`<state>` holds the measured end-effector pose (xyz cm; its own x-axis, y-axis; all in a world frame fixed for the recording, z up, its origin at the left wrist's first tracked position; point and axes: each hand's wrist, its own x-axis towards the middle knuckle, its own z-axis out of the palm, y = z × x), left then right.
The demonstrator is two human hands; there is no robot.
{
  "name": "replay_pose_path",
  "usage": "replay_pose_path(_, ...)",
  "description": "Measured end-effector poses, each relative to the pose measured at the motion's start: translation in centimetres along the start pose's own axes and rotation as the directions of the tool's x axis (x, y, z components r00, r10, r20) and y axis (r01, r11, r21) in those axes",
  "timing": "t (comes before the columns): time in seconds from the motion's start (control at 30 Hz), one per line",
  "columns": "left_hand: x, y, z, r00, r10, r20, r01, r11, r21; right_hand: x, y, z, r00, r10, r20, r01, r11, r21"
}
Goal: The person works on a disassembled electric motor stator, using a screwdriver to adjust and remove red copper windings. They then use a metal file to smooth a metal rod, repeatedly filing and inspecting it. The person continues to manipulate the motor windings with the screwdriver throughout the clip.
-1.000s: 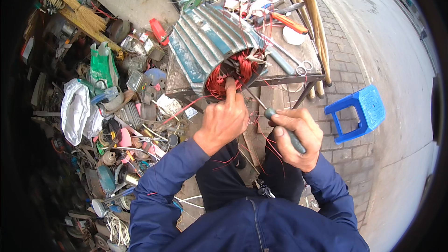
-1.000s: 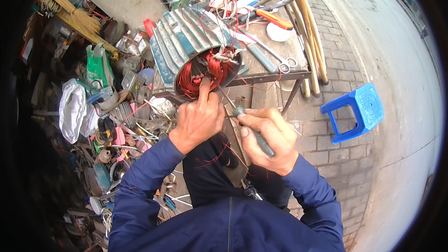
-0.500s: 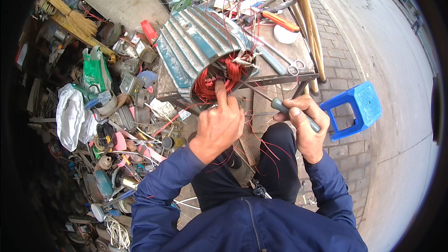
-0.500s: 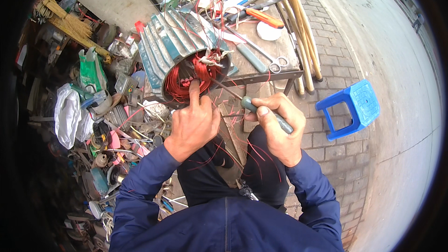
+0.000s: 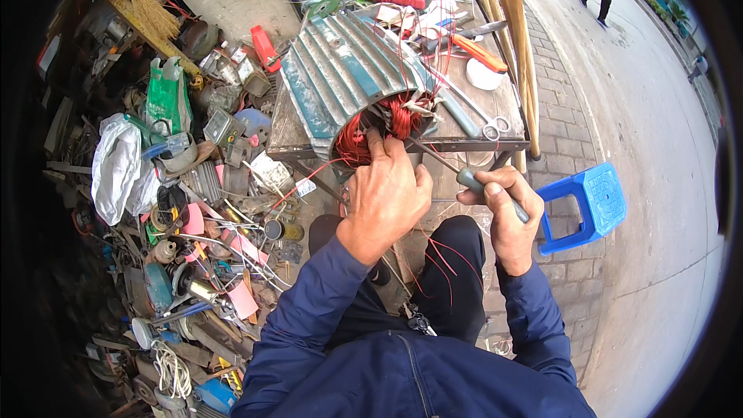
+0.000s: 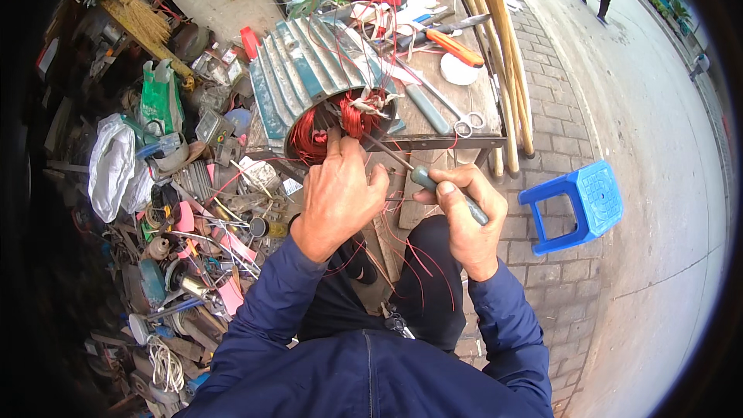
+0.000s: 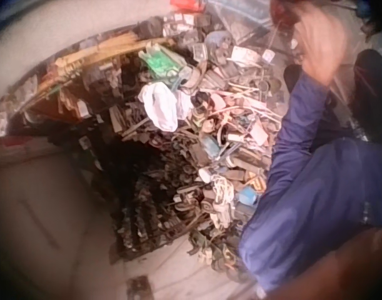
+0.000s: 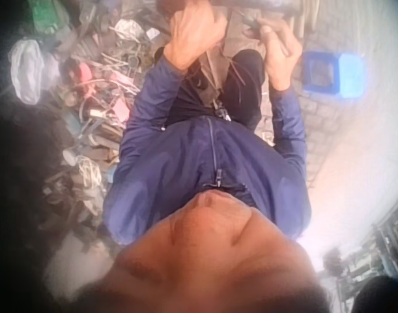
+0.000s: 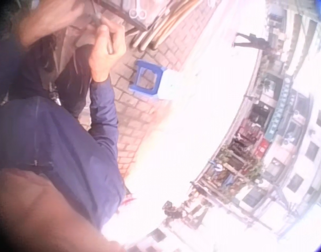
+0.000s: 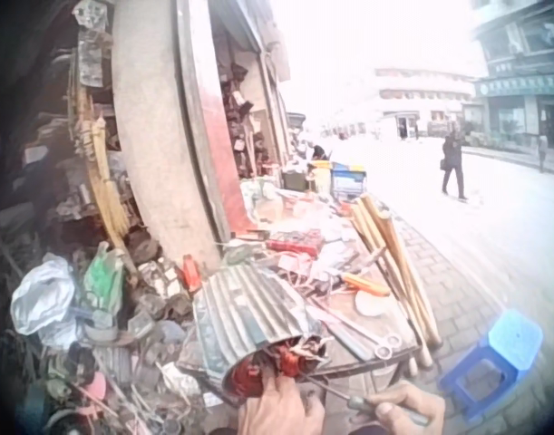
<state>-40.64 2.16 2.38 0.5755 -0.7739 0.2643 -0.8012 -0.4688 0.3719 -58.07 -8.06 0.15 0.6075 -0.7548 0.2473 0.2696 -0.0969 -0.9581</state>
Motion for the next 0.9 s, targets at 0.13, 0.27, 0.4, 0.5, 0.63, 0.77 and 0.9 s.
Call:
replay_pose_path(0.13,0.0,-0.2,0.4,0.999,-0.052,0.011,0.052,0.998,-0.042,0.2,0.4,-0.2,1.000,-0.010,-0.004,0.010,1.000,-0.008)
replay_pose_path(0.27,0.4,-1.0,0.4,0.999,-0.027,-0.045,0.027,1.000,-0.012,0.3,0.7,-0.1,0.999,0.027,-0.045,-0.025,0.999,0.029)
replay_pose_path(0.4,0.7,-2.0,0.3,0.997,-0.070,-0.035,0.067,0.995,-0.076,0.0,0.7,0.2,0.997,0.045,-0.065,-0.045,0.999,-0.006)
replay_pose_path(0.5,0.5,-2.1,0.6,0.994,0.032,-0.101,-0.030,0.999,0.023,-0.4,0.3,0.4,0.998,0.006,-0.061,-0.007,1.000,-0.016)
replay_pose_path(0.63,0.4,-2.3,1.0,0.987,0.086,-0.137,-0.072,0.992,0.105,-1.3,0.2,1.0,0.993,-0.116,-0.016,0.115,0.992,-0.045)
replay_pose_path(0.77,0.3,-2.5,1.3,0.992,0.039,-0.118,-0.030,0.997,0.070,-1.8,0.4,2.3,0.984,-0.044,-0.175,0.058,0.995,0.075)
replay_pose_path(0.9,0.3,-2.6,1.4,0.990,0.065,-0.124,-0.054,0.995,0.088,-1.5,0.2,2.8,0.955,0.092,-0.283,-0.043,0.984,0.174)
